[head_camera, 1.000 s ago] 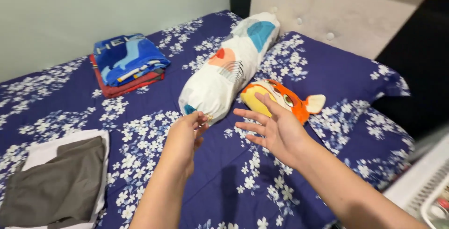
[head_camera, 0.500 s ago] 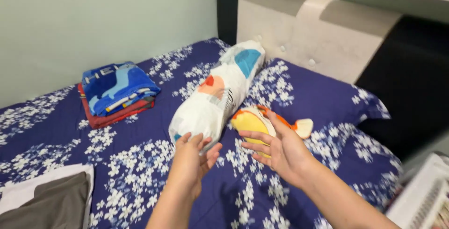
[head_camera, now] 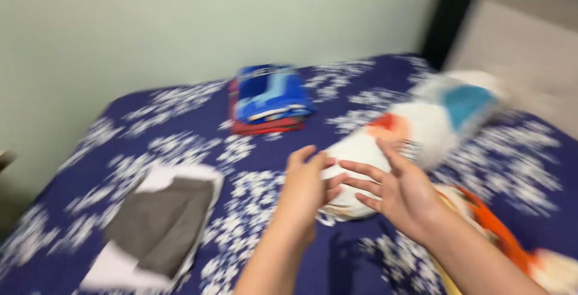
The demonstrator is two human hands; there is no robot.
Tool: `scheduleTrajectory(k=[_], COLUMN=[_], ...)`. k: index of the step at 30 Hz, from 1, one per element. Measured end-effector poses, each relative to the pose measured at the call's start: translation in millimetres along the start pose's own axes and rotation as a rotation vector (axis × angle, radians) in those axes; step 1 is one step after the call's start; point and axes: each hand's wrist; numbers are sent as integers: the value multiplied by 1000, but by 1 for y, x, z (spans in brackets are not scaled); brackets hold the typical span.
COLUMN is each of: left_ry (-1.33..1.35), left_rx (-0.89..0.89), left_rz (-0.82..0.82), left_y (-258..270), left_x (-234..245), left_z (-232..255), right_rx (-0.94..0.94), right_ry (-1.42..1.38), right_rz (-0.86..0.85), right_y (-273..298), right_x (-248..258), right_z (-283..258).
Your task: Cleaning and dusting pillows, bolsters, and other items on a bed using a small broom.
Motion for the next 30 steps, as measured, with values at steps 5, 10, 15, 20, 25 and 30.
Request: scheduleTrajectory(k=[5,10,15,20,25,30], left_ry=[79,187,226,230,261,311], left_rx=[-59,-155,-274,-272,-297,-402], left_rz=[162,348,454,550,564,497], left_y=[16,39,62,89,100,93], left_x=[56,113,154,176,184,198], left_z=[19,26,29,41,52,60], right_rx=[-75,-176,-210,-228,-211,-201], right_ry=[10,24,173,209,220,259], right_rz=[-82,-364,-366,-425,-494,-506], right_y=[-34,-40,-29,-17,-9,0], right_x=[-75,-130,-173,-201,-213,-225], right_z=[17,41,46,47,45,40])
Point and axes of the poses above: each hand's wrist, its own y-axis away from the middle knuckle, its own x-axis out of the back of the hand, z = x × y, and after that the axes turned 5 degrees about x, right-handed
